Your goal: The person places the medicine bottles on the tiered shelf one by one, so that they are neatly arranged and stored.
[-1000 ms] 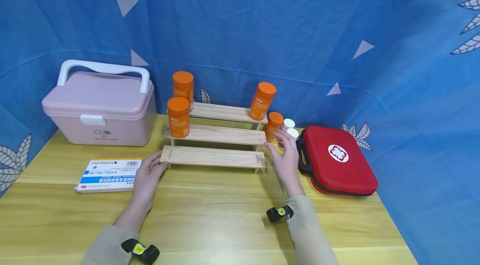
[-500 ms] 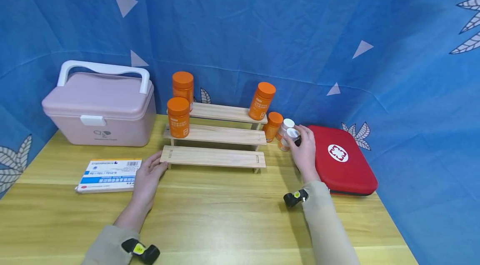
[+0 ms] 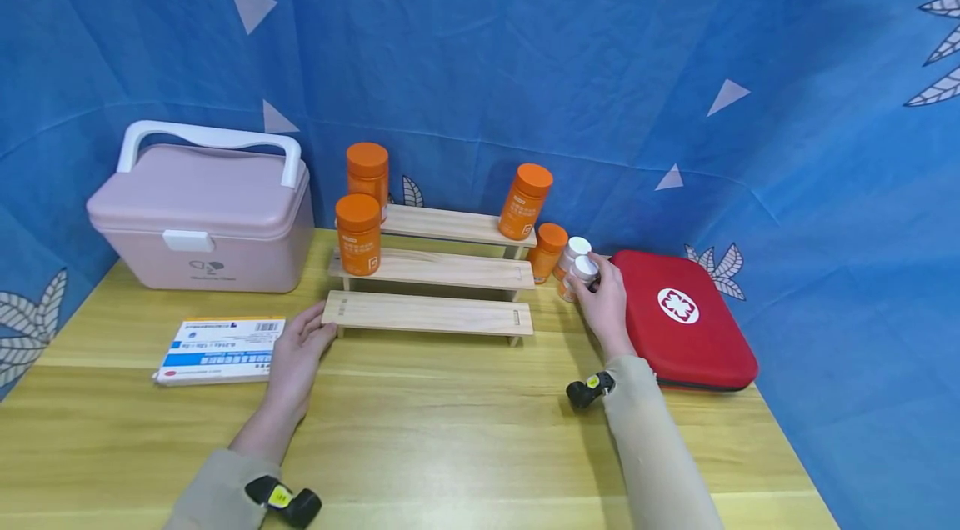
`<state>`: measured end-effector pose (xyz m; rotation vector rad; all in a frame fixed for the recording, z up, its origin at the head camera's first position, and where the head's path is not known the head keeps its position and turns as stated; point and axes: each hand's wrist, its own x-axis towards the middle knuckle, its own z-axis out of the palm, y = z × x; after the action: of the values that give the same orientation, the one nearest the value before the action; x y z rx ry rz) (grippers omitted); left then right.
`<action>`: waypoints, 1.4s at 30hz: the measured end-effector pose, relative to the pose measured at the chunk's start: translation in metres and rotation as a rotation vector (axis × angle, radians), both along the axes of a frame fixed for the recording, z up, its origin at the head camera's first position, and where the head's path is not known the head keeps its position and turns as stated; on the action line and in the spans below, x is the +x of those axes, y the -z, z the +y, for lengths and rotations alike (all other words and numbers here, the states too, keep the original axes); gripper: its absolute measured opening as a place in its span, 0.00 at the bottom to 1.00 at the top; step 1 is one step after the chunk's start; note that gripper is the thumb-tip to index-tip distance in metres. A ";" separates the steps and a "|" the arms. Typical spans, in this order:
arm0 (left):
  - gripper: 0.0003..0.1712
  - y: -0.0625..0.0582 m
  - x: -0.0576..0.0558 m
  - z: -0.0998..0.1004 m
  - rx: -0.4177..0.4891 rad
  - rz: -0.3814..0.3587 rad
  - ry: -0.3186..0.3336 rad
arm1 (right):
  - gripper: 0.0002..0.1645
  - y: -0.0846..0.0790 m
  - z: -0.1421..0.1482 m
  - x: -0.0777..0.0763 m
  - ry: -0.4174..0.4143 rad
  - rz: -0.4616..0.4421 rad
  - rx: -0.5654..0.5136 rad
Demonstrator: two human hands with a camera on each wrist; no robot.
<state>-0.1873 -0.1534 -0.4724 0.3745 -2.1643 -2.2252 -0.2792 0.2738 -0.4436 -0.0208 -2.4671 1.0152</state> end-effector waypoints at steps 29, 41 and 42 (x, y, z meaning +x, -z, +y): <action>0.30 0.001 0.000 0.001 -0.014 0.020 -0.007 | 0.26 -0.058 -0.048 0.023 -0.128 0.176 -0.132; 0.30 -0.001 0.000 0.000 -0.009 -0.002 -0.002 | 0.26 -0.062 -0.082 0.019 -0.290 0.164 -0.106; 0.30 0.000 0.000 0.000 -0.007 -0.004 -0.003 | 0.26 -0.060 -0.083 0.019 -0.293 0.154 -0.113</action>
<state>-0.1877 -0.1535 -0.4721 0.3812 -2.1719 -2.2163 -0.2602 0.1904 -0.3833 0.3785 -2.3123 1.2273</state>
